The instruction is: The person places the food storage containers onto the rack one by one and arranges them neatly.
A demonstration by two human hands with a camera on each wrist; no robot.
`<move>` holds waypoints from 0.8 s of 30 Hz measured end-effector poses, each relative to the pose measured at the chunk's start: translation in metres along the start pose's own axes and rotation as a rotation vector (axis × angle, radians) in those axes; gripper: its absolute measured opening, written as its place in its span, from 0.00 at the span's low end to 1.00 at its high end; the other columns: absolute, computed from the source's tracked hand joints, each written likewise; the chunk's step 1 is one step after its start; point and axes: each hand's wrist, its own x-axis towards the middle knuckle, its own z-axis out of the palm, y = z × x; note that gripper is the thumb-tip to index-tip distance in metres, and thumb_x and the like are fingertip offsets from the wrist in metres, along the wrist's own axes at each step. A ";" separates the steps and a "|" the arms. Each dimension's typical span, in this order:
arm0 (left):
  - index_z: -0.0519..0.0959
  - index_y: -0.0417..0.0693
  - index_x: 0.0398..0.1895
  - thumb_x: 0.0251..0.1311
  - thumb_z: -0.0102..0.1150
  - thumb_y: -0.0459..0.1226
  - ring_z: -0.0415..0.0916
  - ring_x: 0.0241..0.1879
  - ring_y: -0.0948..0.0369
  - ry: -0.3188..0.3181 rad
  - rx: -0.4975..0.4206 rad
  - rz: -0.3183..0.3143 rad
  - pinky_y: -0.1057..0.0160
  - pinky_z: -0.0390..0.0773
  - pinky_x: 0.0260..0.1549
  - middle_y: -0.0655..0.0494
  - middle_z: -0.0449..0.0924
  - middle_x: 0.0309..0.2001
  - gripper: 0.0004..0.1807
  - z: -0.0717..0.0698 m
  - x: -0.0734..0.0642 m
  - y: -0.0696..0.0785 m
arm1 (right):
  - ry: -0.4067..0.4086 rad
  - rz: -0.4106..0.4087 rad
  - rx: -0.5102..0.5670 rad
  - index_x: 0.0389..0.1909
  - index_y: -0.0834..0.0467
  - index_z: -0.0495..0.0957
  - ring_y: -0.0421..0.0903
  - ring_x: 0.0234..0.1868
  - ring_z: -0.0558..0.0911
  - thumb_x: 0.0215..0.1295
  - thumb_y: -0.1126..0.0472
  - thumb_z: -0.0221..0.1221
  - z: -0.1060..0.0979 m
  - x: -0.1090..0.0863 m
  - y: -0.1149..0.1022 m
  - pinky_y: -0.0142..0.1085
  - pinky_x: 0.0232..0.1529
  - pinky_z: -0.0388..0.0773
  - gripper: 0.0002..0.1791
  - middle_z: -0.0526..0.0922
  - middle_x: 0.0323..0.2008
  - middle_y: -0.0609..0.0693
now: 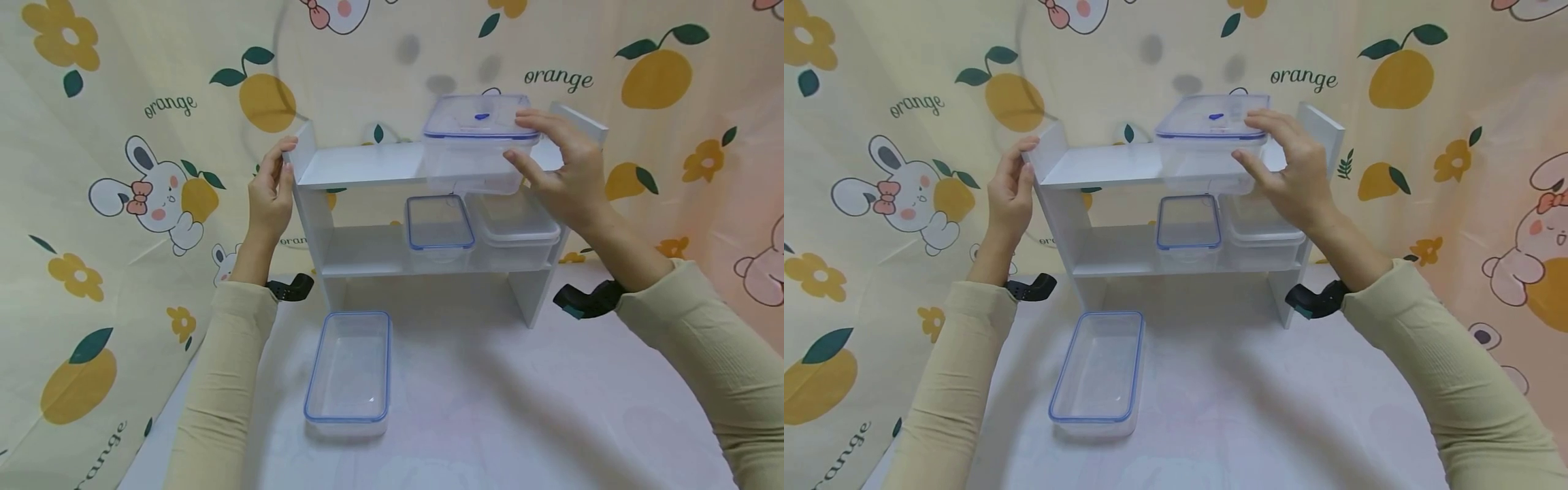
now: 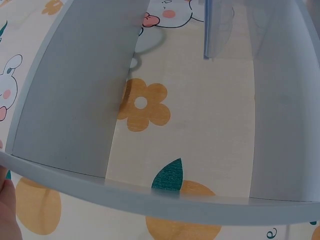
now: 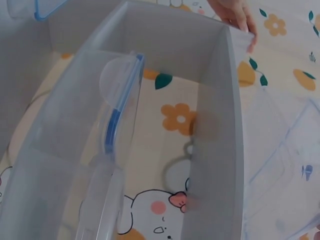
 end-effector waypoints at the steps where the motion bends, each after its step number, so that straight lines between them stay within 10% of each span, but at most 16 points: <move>1: 0.69 0.33 0.61 0.70 0.40 0.30 0.63 0.72 0.59 0.000 -0.001 -0.001 0.64 0.62 0.74 0.45 0.70 0.66 0.19 0.000 0.000 0.000 | 0.005 -0.002 -0.001 0.55 0.62 0.78 0.50 0.64 0.77 0.59 0.64 0.63 -0.001 0.000 0.001 0.31 0.66 0.74 0.21 0.80 0.59 0.56; 24: 0.68 0.33 0.61 0.71 0.39 0.30 0.64 0.71 0.58 0.004 0.018 0.022 0.65 0.63 0.73 0.45 0.71 0.66 0.19 -0.002 -0.001 -0.001 | 0.021 0.115 -0.048 0.56 0.58 0.78 0.48 0.66 0.75 0.61 0.61 0.63 -0.019 0.000 0.018 0.33 0.68 0.72 0.21 0.79 0.61 0.50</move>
